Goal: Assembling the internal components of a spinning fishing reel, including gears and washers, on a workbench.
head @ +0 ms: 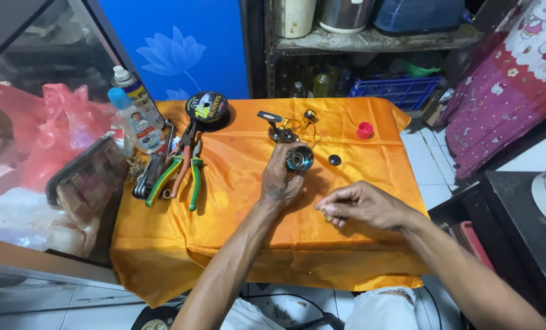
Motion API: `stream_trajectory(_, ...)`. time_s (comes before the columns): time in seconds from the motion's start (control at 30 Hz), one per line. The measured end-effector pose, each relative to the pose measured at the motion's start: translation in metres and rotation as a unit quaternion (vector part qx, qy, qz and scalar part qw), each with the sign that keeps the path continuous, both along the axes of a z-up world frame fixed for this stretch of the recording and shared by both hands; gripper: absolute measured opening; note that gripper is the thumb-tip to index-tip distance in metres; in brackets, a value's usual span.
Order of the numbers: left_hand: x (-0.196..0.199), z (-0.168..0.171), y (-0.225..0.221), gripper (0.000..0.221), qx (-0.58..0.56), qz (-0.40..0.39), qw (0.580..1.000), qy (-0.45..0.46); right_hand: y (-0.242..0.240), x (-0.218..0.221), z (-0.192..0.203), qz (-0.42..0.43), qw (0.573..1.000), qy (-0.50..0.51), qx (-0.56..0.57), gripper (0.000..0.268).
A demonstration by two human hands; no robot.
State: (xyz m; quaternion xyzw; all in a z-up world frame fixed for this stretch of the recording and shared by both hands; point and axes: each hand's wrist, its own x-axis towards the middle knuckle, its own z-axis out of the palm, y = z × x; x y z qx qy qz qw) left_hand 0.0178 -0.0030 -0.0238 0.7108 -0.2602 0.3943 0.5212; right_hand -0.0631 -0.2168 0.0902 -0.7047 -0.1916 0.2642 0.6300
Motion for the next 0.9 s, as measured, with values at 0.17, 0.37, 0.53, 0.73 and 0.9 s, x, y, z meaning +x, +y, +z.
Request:
stream_trajectory(0.17,-0.008,0.013,-0.001,0.037,-0.002,-0.026,1.0,-0.011,-0.013,0.011,-0.021,-0.017,0.998,0.004,0.053,0.022)
stream_trajectory(0.37,-0.002,0.008,-0.002,0.034,-0.024,-0.057,0.998,-0.011,-0.019,0.025,-0.041,-0.07,0.989,-0.034,0.123,0.015)
stream_trajectory(0.53,-0.013,0.026,-0.001,0.031,-0.047,-0.069,0.996,-0.006,-0.005,0.038,-0.032,-0.18,0.969,-0.071,0.155,0.018)
stream_trajectory(0.73,-0.015,0.034,0.0,0.027,-0.049,-0.055,0.997,-0.009,0.011,0.056,-0.037,-0.217,0.956,-0.072,0.183,0.024)
stream_trajectory(0.9,-0.024,0.044,-0.003,0.025,-0.06,-0.071,0.996,0.002,0.016,0.053,-0.037,-0.222,0.95,-0.062,0.209,0.026)
